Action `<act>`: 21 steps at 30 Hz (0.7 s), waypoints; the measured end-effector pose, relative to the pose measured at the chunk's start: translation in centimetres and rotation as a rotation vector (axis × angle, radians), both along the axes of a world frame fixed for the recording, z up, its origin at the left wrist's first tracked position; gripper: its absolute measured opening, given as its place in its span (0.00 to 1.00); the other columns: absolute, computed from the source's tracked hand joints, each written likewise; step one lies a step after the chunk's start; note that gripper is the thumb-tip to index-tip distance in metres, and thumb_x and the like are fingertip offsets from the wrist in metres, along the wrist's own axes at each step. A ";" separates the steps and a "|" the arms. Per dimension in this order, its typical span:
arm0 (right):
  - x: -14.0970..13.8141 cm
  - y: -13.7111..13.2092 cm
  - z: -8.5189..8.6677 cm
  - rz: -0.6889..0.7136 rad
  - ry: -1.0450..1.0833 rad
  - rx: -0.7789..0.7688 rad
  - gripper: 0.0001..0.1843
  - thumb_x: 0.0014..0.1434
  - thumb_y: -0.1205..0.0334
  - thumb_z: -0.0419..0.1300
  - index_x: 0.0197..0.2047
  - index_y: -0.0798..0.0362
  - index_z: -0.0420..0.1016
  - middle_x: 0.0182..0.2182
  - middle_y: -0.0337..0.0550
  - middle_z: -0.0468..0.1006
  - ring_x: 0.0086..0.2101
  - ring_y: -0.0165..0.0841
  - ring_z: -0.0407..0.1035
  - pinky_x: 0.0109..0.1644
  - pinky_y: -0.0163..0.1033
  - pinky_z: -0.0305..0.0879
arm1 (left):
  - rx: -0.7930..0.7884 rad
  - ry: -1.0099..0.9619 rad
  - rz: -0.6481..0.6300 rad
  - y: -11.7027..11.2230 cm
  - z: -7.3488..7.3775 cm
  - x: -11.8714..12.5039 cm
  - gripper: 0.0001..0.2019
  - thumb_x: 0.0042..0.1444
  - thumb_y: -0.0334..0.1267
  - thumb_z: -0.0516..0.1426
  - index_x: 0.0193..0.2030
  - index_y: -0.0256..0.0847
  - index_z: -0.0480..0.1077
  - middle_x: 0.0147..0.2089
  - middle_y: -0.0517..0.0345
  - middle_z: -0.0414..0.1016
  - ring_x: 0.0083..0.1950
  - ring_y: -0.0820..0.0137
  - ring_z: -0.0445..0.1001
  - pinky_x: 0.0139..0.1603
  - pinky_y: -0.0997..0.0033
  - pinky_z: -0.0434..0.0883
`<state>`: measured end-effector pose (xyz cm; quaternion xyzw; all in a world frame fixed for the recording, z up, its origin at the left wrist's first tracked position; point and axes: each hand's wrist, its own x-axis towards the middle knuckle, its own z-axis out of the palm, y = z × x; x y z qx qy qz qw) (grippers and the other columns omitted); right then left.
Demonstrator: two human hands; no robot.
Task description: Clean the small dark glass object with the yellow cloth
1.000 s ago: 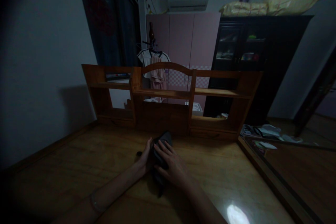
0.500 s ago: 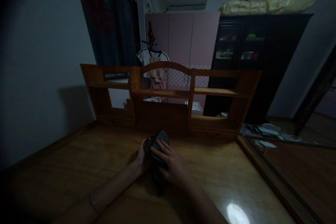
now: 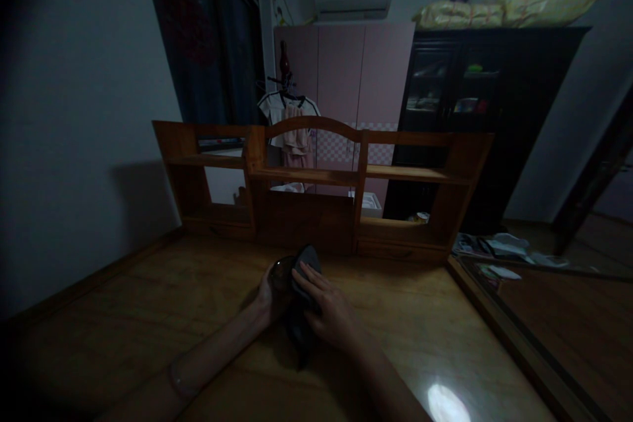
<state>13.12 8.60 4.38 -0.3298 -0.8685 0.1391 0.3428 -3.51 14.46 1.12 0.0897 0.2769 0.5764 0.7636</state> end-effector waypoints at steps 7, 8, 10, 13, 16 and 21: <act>0.3 0.2 -0.3 -0.041 0.044 -0.008 0.44 0.51 0.75 0.55 0.68 0.45 0.44 0.67 0.39 0.47 0.64 0.38 0.46 0.66 0.50 0.48 | -0.001 -0.002 -0.029 0.0 -0.1 -0.1 0.19 0.59 0.45 0.47 0.47 0.35 0.71 0.30 0.50 0.78 0.29 0.62 0.76 0.33 0.61 0.73; 0.4 0.3 -0.4 -0.048 0.046 -0.007 0.44 0.51 0.75 0.55 0.68 0.46 0.44 0.66 0.40 0.48 0.64 0.38 0.46 0.66 0.50 0.48 | 0.006 -0.018 -0.041 0.0 0.0 -0.1 0.19 0.59 0.45 0.47 0.48 0.35 0.71 0.31 0.50 0.78 0.30 0.62 0.76 0.34 0.60 0.73; 0.5 0.3 -0.5 -0.057 0.049 -0.002 0.44 0.51 0.73 0.56 0.68 0.46 0.43 0.66 0.40 0.49 0.64 0.39 0.46 0.67 0.51 0.48 | 0.008 -0.044 -0.058 -0.1 0.2 0.0 0.20 0.59 0.45 0.46 0.48 0.35 0.70 0.32 0.49 0.78 0.31 0.61 0.76 0.35 0.57 0.74; 0.6 0.2 -0.5 -0.063 0.052 0.002 0.44 0.51 0.73 0.56 0.68 0.46 0.43 0.66 0.40 0.49 0.64 0.39 0.46 0.67 0.52 0.48 | -0.002 -0.031 -0.074 -0.2 0.5 0.1 0.19 0.59 0.45 0.47 0.47 0.35 0.71 0.31 0.49 0.78 0.31 0.61 0.76 0.35 0.56 0.74; 0.6 0.2 -0.5 -0.067 0.049 0.001 0.44 0.51 0.72 0.56 0.68 0.47 0.43 0.66 0.41 0.50 0.64 0.39 0.47 0.66 0.52 0.48 | 0.019 0.024 -0.095 0.0 0.2 0.0 0.18 0.59 0.45 0.48 0.43 0.35 0.72 0.31 0.49 0.78 0.31 0.61 0.76 0.34 0.57 0.74; 0.7 0.0 -0.5 -0.067 0.054 -0.012 0.45 0.51 0.71 0.57 0.69 0.48 0.41 0.66 0.43 0.50 0.63 0.40 0.48 0.66 0.51 0.49 | 0.102 0.108 -0.158 0.6 -0.6 -0.2 0.16 0.59 0.45 0.49 0.37 0.36 0.72 0.33 0.51 0.78 0.32 0.60 0.76 0.33 0.58 0.74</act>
